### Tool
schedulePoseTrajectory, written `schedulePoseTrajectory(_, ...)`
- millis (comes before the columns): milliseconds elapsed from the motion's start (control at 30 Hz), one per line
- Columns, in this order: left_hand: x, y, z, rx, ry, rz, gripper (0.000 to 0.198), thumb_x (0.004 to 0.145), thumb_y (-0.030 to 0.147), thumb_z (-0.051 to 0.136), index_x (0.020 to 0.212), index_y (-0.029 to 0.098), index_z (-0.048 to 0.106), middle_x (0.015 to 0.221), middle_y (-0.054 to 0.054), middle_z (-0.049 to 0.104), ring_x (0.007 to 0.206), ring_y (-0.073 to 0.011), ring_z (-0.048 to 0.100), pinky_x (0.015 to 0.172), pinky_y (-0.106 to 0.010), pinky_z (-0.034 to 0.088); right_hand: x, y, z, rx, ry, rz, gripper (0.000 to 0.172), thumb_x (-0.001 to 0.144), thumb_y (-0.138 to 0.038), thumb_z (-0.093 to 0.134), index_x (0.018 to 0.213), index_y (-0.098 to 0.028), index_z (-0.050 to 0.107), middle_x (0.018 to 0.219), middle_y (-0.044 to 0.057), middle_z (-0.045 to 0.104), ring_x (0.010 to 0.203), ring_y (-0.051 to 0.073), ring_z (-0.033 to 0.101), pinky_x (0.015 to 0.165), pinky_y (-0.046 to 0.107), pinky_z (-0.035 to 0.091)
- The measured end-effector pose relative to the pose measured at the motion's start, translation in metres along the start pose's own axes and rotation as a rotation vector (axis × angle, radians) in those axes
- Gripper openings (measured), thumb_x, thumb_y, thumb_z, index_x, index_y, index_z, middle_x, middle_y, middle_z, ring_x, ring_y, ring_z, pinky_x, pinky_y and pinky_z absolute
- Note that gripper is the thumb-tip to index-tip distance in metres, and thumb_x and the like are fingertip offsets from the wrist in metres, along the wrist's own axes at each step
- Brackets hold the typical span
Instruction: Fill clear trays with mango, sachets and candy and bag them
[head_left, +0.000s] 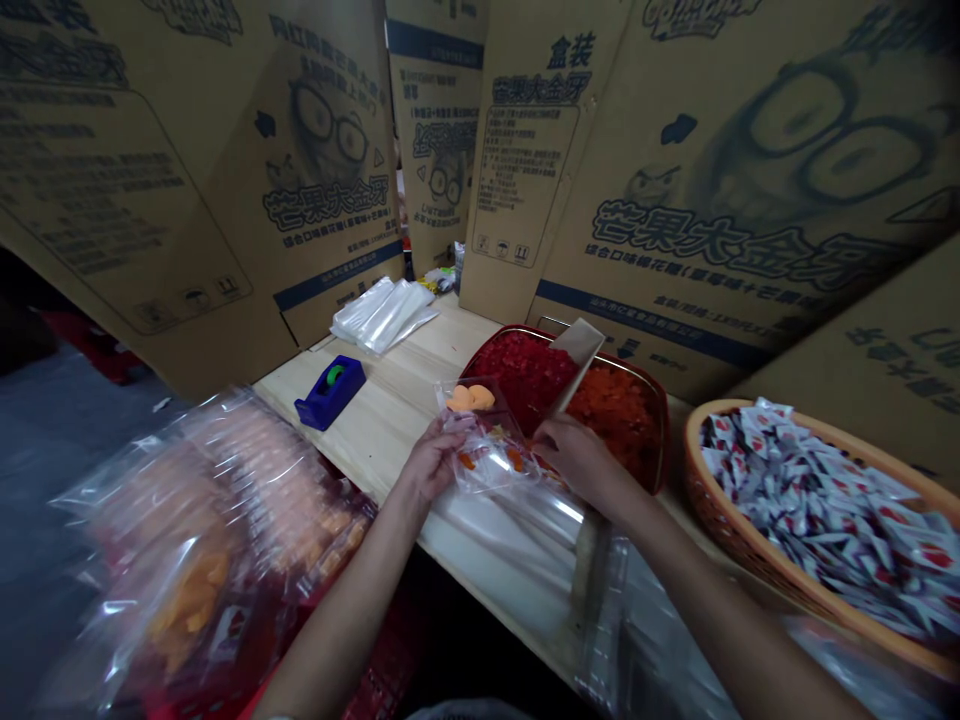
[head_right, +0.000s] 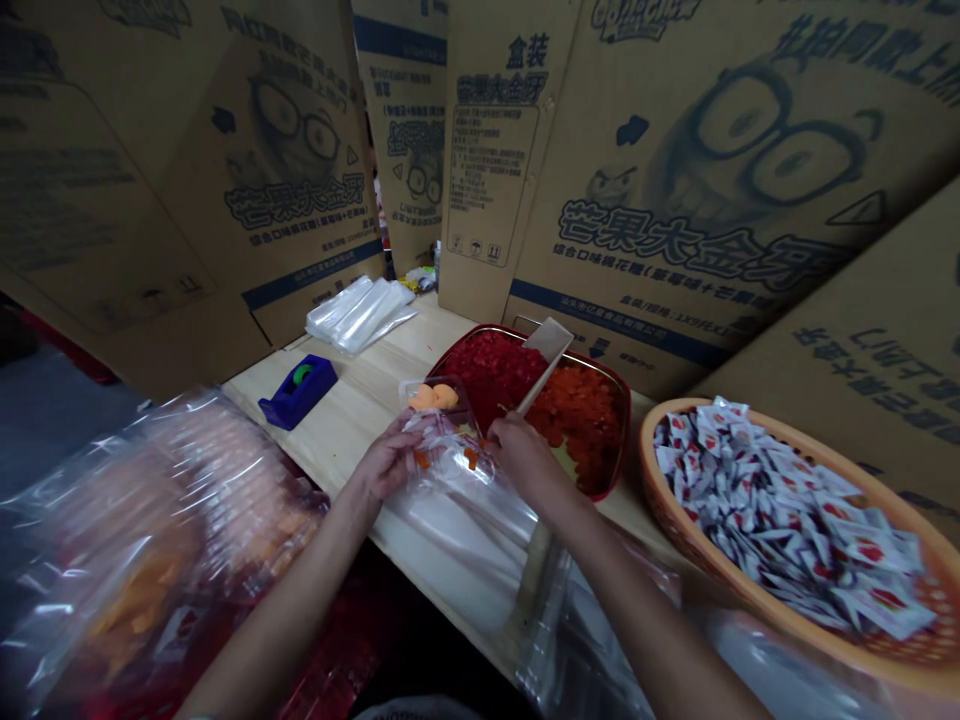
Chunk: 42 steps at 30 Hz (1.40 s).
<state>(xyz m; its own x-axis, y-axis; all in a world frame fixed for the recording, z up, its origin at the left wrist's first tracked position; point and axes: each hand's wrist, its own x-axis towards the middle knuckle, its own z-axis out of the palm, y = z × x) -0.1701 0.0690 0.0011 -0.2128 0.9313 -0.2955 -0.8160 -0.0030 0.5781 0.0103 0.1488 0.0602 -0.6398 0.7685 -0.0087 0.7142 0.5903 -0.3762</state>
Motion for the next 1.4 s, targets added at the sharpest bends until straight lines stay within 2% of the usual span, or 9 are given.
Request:
schedulePoseTrajectory(200, 0.002, -0.002, -0.001, 0.015, 0.008, 0.027, 0.043, 0.06, -0.005, 0.057, 0.096, 0.018, 0.051, 0.089, -0.003, 0.065, 0.077, -0.0152, 0.063, 0.072, -0.031, 0.051, 0.004, -0.034, 0.003, 0.306, -0.028, -0.156, 0.01, 0.075, -0.014, 0.058, 0.076, -0.016, 0.067, 0.075, 0.002, 0.057, 0.067, 0.011, 0.053, 0.061, 0.021, 0.037)
schedulePoseTrajectory(333, 0.003, -0.002, -0.002, 0.028, -0.006, 0.029, 0.04, 0.059, -0.004, 0.058, 0.094, 0.016, 0.054, 0.086, -0.004, 0.066, 0.073, -0.015, 0.062, 0.067, -0.027, 0.049, 0.007, -0.048, 0.014, 0.333, -0.093, -0.272, 0.012, 0.075, -0.011, 0.057, 0.068, -0.016, 0.066, 0.067, 0.0, 0.053, 0.066, 0.011, 0.051, 0.061, 0.021, 0.036)
schedulePoseTrajectory(533, 0.001, 0.0, -0.002, 0.015, -0.007, 0.017, 0.042, 0.058, -0.004, 0.06, 0.094, 0.017, 0.053, 0.087, -0.003, 0.065, 0.074, -0.0139, 0.062, 0.075, -0.03, 0.049, 0.016, -0.033, 0.016, 0.351, 0.028, -0.143, 0.006, 0.071, -0.015, 0.063, 0.065, -0.014, 0.062, 0.068, -0.001, 0.05, 0.064, 0.011, 0.05, 0.059, 0.021, 0.036)
schedulePoseTrajectory(833, 0.002, 0.0, -0.004, 0.024, -0.009, 0.011, 0.04, 0.058, -0.004, 0.06, 0.092, 0.017, 0.053, 0.086, -0.002, 0.065, 0.074, -0.0146, 0.062, 0.079, -0.036, 0.049, 0.021, -0.03, 0.019, 0.477, 0.044, -0.086, 0.005, 0.063, -0.012, 0.065, 0.063, -0.015, 0.062, 0.076, 0.0, 0.05, 0.072, 0.013, 0.051, 0.064, 0.023, 0.041)
schedulePoseTrajectory(1000, 0.0, 0.001, -0.003, 0.016, -0.009, 0.001, 0.04, 0.06, -0.005, 0.059, 0.093, 0.017, 0.054, 0.088, -0.003, 0.065, 0.079, -0.0169, 0.063, 0.081, -0.042, 0.049, 0.023, -0.029, 0.021, 0.569, 0.007, -0.115, 0.018, 0.061, -0.001, 0.053, 0.065, -0.016, 0.062, 0.077, 0.0, 0.055, 0.07, 0.011, 0.053, 0.064, 0.022, 0.042)
schedulePoseTrajectory(1133, -0.001, 0.001, -0.001, 0.007, 0.005, -0.008, 0.04, 0.06, -0.005, 0.058, 0.093, 0.017, 0.053, 0.091, -0.003, 0.065, 0.081, -0.0176, 0.063, 0.081, -0.043, 0.05, 0.021, -0.033, 0.021, 0.648, 0.047, -0.095, 0.02, 0.064, -0.004, 0.05, 0.075, -0.016, 0.062, 0.078, 0.0, 0.059, 0.069, 0.011, 0.055, 0.064, 0.023, 0.043)
schedulePoseTrajectory(1267, -0.003, 0.003, -0.004, 0.007, 0.008, -0.01, 0.042, 0.061, -0.005, 0.059, 0.096, 0.018, 0.053, 0.093, -0.003, 0.065, 0.081, -0.017, 0.063, 0.082, -0.04, 0.05, 0.013, -0.018, 0.001, 0.461, 0.254, -0.046, 0.018, 0.071, -0.01, 0.051, 0.083, -0.016, 0.063, 0.085, 0.003, 0.061, 0.078, 0.014, 0.056, 0.071, 0.025, 0.043)
schedulePoseTrajectory(1333, -0.004, 0.005, -0.006, 0.016, -0.001, -0.008, 0.043, 0.062, -0.003, 0.059, 0.098, 0.019, 0.052, 0.096, -0.003, 0.065, 0.084, -0.0171, 0.063, 0.082, -0.039, 0.05, 0.009, -0.001, -0.015, 0.193, 0.333, 0.028, 0.017, 0.077, -0.012, 0.048, 0.082, -0.016, 0.064, 0.086, 0.006, 0.061, 0.082, 0.016, 0.056, 0.075, 0.028, 0.041)
schedulePoseTrajectory(1400, -0.005, 0.007, -0.008, 0.025, -0.007, 0.0, 0.044, 0.063, -0.002, 0.059, 0.101, 0.02, 0.051, 0.099, -0.003, 0.065, 0.086, -0.0175, 0.063, 0.081, -0.037, 0.05, 0.011, 0.016, -0.029, -0.105, 0.33, 0.165, 0.021, 0.083, -0.02, 0.044, 0.079, -0.015, 0.065, 0.087, 0.01, 0.061, 0.087, 0.021, 0.055, 0.076, 0.032, 0.04)
